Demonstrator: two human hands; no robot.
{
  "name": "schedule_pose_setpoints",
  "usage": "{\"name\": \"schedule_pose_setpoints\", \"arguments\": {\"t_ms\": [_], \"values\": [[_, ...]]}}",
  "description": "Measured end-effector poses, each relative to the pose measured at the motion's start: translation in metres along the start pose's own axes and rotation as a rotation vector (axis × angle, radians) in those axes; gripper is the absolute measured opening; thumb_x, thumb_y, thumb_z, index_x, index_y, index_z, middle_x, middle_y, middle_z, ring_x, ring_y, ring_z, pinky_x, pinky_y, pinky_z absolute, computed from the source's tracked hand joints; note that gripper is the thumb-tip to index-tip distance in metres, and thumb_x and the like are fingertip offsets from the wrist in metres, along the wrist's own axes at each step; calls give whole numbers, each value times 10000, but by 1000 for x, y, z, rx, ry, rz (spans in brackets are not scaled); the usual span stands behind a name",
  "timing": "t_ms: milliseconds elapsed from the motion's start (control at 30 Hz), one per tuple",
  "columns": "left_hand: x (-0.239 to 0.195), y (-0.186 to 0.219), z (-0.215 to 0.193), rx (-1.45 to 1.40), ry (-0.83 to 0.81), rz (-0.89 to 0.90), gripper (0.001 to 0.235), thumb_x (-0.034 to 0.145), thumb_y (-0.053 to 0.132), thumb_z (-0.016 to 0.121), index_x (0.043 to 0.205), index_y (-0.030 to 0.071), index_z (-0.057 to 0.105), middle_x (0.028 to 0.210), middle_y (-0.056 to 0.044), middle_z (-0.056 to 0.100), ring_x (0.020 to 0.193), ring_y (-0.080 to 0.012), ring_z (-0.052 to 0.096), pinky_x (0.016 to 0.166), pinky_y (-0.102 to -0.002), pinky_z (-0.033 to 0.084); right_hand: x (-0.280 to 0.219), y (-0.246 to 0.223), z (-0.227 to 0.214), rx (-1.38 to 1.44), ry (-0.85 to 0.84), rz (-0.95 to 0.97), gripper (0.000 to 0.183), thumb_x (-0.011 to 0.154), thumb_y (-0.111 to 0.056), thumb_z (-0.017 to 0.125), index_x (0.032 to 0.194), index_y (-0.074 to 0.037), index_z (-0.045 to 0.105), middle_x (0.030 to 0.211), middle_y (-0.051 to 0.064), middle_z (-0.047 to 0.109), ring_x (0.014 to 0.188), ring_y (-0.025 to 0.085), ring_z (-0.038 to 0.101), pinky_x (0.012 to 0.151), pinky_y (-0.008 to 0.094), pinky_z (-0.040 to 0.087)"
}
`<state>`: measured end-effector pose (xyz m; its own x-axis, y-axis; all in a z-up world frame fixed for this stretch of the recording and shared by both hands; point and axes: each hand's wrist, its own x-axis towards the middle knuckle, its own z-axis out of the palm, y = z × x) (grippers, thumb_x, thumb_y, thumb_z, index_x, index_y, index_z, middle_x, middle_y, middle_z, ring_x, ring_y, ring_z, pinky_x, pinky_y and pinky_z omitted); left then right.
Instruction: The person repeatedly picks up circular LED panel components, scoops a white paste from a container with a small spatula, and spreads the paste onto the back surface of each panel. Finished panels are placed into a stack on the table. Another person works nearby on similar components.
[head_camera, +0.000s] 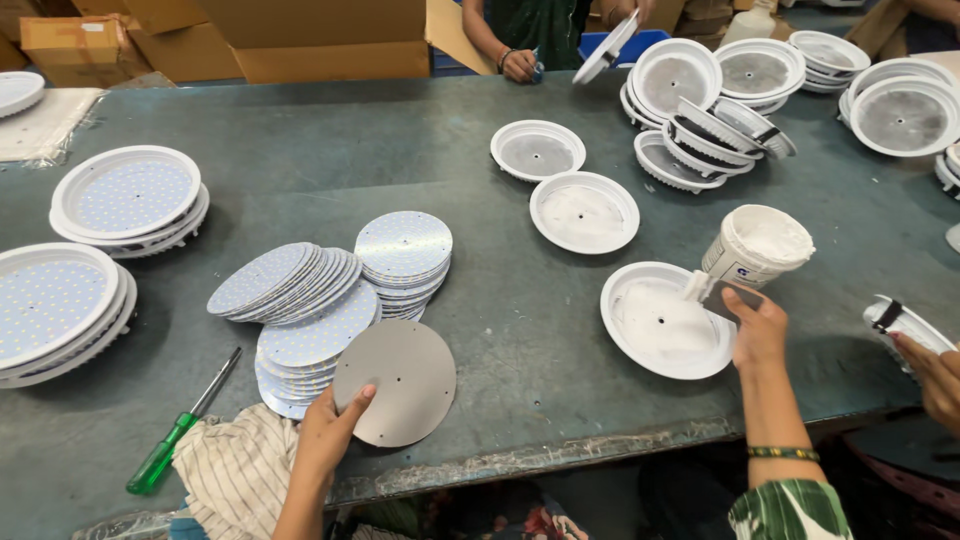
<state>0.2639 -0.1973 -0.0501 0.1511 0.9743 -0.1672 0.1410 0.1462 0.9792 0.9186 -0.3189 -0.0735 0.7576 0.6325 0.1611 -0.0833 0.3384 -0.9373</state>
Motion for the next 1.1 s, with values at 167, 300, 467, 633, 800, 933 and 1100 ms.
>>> {"name": "schedule_pose_setpoints", "arguments": {"t_ms": [167, 300, 467, 633, 800, 933, 1100], "values": [[4, -20, 19, -651, 10, -201, 436, 922, 179, 654, 1335, 44, 615, 1202, -94, 710, 1055, -212, 675, 902, -390, 548, 29, 25, 1, -100, -9, -10, 238, 906, -30, 789, 1120, 46, 716, 1063, 79, 734, 940, 173, 685, 885, 307, 541], [-1, -30, 24, -887, -9, -283, 396, 949, 163, 619, 1328, 53, 590, 1221, -92, 696, 1085, -236, 676, 934, -414, 542, 39, 31, 13, -174, -62, -35, 244, 907, -47, 800, 1129, 33, 737, 1065, 69, 736, 947, 148, 675, 891, 277, 526], [-5, -28, 37, -958, -98, -230, 424, 959, 179, 627, 1336, -11, 594, 1235, -115, 695, 1099, -256, 669, 945, -416, 536, 18, 40, 59, -188, -166, 89, 270, 871, -94, 818, 1103, 16, 731, 1029, 79, 749, 898, 156, 681, 866, 281, 535], [-13, -7, 47, -1061, -31, -297, 468, 966, 249, 584, 1359, -6, 588, 1271, -129, 692, 1150, -285, 653, 997, -444, 506, -46, 43, 143, 99, -379, 266, 223, 869, -79, 787, 1068, 10, 740, 1015, 106, 761, 890, 176, 714, 862, 306, 560], [-33, 21, 61, -1155, -207, -185, 517, 1001, 298, 543, 1428, 8, 520, 1350, -138, 650, 1229, -285, 628, 1056, -450, 486, -124, -6, 220, 280, -392, 202, 199, 910, -40, 753, 1101, 16, 749, 1063, 106, 761, 957, 166, 720, 920, 282, 549], [-51, 42, 85, -1142, -321, -180, 526, 1017, 357, 482, 1475, 100, 457, 1382, -104, 607, 1250, -258, 609, 1059, -467, 492, -204, -46, 278, -262, -477, -45, 212, 929, -27, 733, 1129, -56, 793, 1050, 112, 794, 905, 172, 708, 839, 310, 561], [-70, 54, 105, -1198, -386, -143, 525, 1056, 374, 428, 1520, 129, 441, 1399, -65, 606, 1263, -215, 585, 1054, -418, 478, -263, -76, 329, -707, -585, -1085, 437, 798, 102, 617, 1187, -51, 742, 1162, 118, 767, 1013, 294, 719, 925, 381, 515]]}}
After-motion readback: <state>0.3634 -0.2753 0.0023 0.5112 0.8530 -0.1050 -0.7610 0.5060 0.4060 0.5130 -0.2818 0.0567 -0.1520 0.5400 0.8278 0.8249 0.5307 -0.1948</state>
